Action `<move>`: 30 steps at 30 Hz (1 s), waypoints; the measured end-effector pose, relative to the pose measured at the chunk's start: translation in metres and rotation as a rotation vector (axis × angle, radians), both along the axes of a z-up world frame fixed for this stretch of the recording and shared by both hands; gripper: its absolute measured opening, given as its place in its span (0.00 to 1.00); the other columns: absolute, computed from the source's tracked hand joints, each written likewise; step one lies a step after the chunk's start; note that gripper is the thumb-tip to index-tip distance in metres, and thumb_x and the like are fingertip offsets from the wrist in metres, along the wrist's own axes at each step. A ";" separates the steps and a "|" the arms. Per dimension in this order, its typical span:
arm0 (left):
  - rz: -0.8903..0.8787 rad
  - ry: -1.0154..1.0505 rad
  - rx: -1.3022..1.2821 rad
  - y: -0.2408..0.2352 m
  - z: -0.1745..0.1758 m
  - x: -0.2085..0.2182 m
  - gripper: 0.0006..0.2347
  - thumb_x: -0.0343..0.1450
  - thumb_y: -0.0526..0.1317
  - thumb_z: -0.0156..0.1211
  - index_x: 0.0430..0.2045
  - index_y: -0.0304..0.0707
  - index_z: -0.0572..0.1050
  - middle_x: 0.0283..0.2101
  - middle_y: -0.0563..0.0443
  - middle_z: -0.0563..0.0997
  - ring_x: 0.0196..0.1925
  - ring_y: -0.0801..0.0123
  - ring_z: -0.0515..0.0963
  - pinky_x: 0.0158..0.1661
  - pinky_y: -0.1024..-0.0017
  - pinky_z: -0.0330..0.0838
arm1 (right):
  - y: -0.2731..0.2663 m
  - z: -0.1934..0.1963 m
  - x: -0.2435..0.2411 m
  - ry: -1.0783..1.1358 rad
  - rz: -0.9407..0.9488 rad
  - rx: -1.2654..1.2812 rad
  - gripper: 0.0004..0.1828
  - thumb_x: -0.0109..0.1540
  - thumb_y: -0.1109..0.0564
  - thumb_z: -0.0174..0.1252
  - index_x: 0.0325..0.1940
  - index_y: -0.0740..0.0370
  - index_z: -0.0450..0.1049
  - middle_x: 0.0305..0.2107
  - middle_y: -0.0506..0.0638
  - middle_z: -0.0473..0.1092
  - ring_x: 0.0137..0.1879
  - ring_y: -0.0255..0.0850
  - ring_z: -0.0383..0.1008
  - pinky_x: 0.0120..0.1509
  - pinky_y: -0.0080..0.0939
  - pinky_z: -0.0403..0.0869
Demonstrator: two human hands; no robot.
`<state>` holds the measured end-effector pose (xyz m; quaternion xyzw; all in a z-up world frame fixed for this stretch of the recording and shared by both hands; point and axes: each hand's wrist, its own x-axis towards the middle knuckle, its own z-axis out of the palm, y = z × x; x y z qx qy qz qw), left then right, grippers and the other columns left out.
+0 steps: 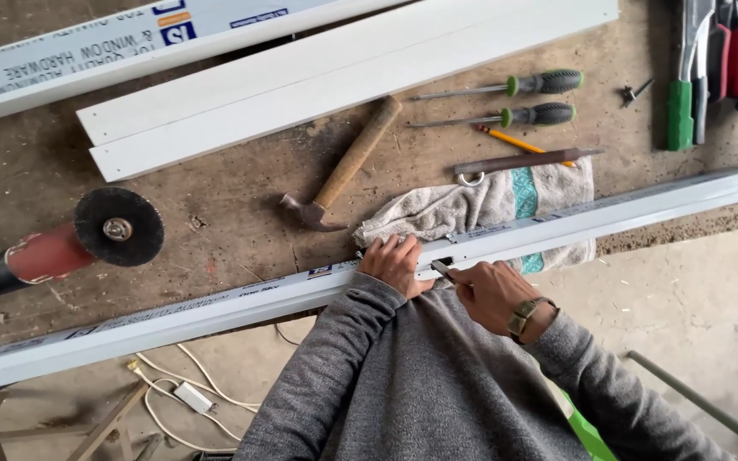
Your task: Filing the edges of a rectangular cutout in an aluminum frame followed by drilling a hole in the same frame.
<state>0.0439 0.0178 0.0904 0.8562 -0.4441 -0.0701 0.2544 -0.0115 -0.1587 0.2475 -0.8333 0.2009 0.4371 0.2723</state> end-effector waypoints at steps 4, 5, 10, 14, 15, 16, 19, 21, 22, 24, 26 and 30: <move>0.009 -0.023 0.004 0.000 0.003 -0.003 0.29 0.52 0.63 0.73 0.33 0.38 0.79 0.35 0.51 0.73 0.34 0.57 0.75 0.35 0.60 0.69 | 0.006 0.005 0.000 0.019 -0.140 0.020 0.25 0.64 0.55 0.51 0.66 0.55 0.72 0.22 0.59 0.79 0.22 0.44 0.77 0.29 0.41 0.75; 0.010 -0.012 0.000 0.000 0.006 -0.001 0.29 0.52 0.63 0.73 0.34 0.37 0.79 0.35 0.51 0.73 0.34 0.56 0.75 0.35 0.59 0.69 | 0.005 0.002 -0.007 0.013 -0.193 0.082 0.24 0.65 0.54 0.50 0.65 0.60 0.72 0.30 0.63 0.79 0.30 0.50 0.81 0.33 0.47 0.79; 0.011 0.038 0.008 0.000 -0.005 -0.003 0.29 0.53 0.63 0.71 0.35 0.37 0.79 0.36 0.51 0.75 0.36 0.57 0.75 0.36 0.59 0.69 | 0.014 -0.010 -0.033 0.141 -0.546 0.233 0.27 0.65 0.54 0.50 0.70 0.57 0.68 0.27 0.56 0.78 0.27 0.41 0.79 0.39 0.48 0.81; 0.003 0.031 0.014 0.002 0.006 0.003 0.29 0.56 0.65 0.69 0.35 0.38 0.79 0.35 0.52 0.75 0.35 0.58 0.76 0.35 0.59 0.70 | 0.023 -0.016 -0.035 0.103 -0.854 0.300 0.26 0.64 0.56 0.53 0.66 0.67 0.70 0.21 0.57 0.72 0.29 0.43 0.75 0.27 0.43 0.77; 0.001 0.029 0.006 0.001 0.008 0.003 0.29 0.56 0.66 0.68 0.35 0.38 0.79 0.35 0.51 0.75 0.35 0.57 0.76 0.35 0.58 0.70 | 0.022 -0.023 -0.039 0.079 -0.840 0.298 0.24 0.64 0.56 0.53 0.63 0.67 0.73 0.20 0.56 0.72 0.28 0.42 0.75 0.26 0.44 0.77; -0.007 0.032 0.006 0.002 0.013 0.004 0.29 0.56 0.66 0.68 0.35 0.38 0.79 0.35 0.51 0.75 0.35 0.57 0.76 0.35 0.58 0.70 | 0.024 -0.016 -0.035 0.080 -0.849 0.297 0.24 0.64 0.56 0.53 0.63 0.67 0.73 0.20 0.56 0.72 0.28 0.42 0.75 0.26 0.44 0.77; -0.030 0.094 0.052 -0.001 0.019 0.009 0.29 0.60 0.67 0.66 0.36 0.38 0.80 0.35 0.51 0.77 0.34 0.59 0.77 0.36 0.61 0.71 | 0.024 -0.009 -0.030 0.076 -0.842 0.241 0.22 0.64 0.56 0.53 0.60 0.68 0.76 0.18 0.54 0.70 0.26 0.40 0.73 0.24 0.40 0.75; 0.004 0.023 -0.015 -0.001 0.013 0.003 0.29 0.56 0.65 0.69 0.34 0.37 0.80 0.34 0.51 0.75 0.33 0.57 0.77 0.33 0.59 0.70 | 0.024 -0.023 -0.047 0.117 -0.800 0.217 0.17 0.62 0.51 0.55 0.47 0.61 0.83 0.15 0.51 0.73 0.26 0.42 0.75 0.31 0.44 0.77; 0.005 0.030 -0.009 0.001 0.012 0.001 0.29 0.56 0.65 0.69 0.34 0.37 0.80 0.34 0.51 0.75 0.33 0.57 0.77 0.33 0.59 0.70 | 0.025 -0.017 -0.042 0.126 -0.799 0.219 0.17 0.62 0.51 0.55 0.47 0.61 0.83 0.15 0.51 0.73 0.26 0.42 0.75 0.31 0.44 0.77; 0.011 0.010 -0.027 -0.001 0.010 0.003 0.30 0.56 0.66 0.69 0.36 0.37 0.79 0.34 0.50 0.74 0.35 0.56 0.76 0.35 0.57 0.71 | 0.023 -0.004 -0.029 0.115 -0.798 0.222 0.24 0.63 0.55 0.53 0.61 0.68 0.75 0.16 0.52 0.71 0.26 0.43 0.73 0.29 0.47 0.74; -0.002 0.029 -0.043 -0.003 0.008 -0.002 0.30 0.57 0.66 0.67 0.35 0.36 0.79 0.34 0.50 0.74 0.34 0.56 0.76 0.35 0.57 0.71 | 0.024 0.004 -0.035 0.106 -0.810 0.198 0.23 0.63 0.55 0.53 0.60 0.67 0.77 0.16 0.52 0.71 0.26 0.43 0.73 0.31 0.48 0.75; -0.003 0.013 -0.011 -0.001 0.009 0.002 0.31 0.56 0.66 0.68 0.36 0.36 0.79 0.35 0.51 0.73 0.35 0.57 0.75 0.36 0.58 0.71 | 0.030 -0.029 -0.038 0.039 -0.887 0.239 0.21 0.63 0.56 0.52 0.56 0.69 0.79 0.15 0.53 0.70 0.23 0.42 0.71 0.27 0.39 0.74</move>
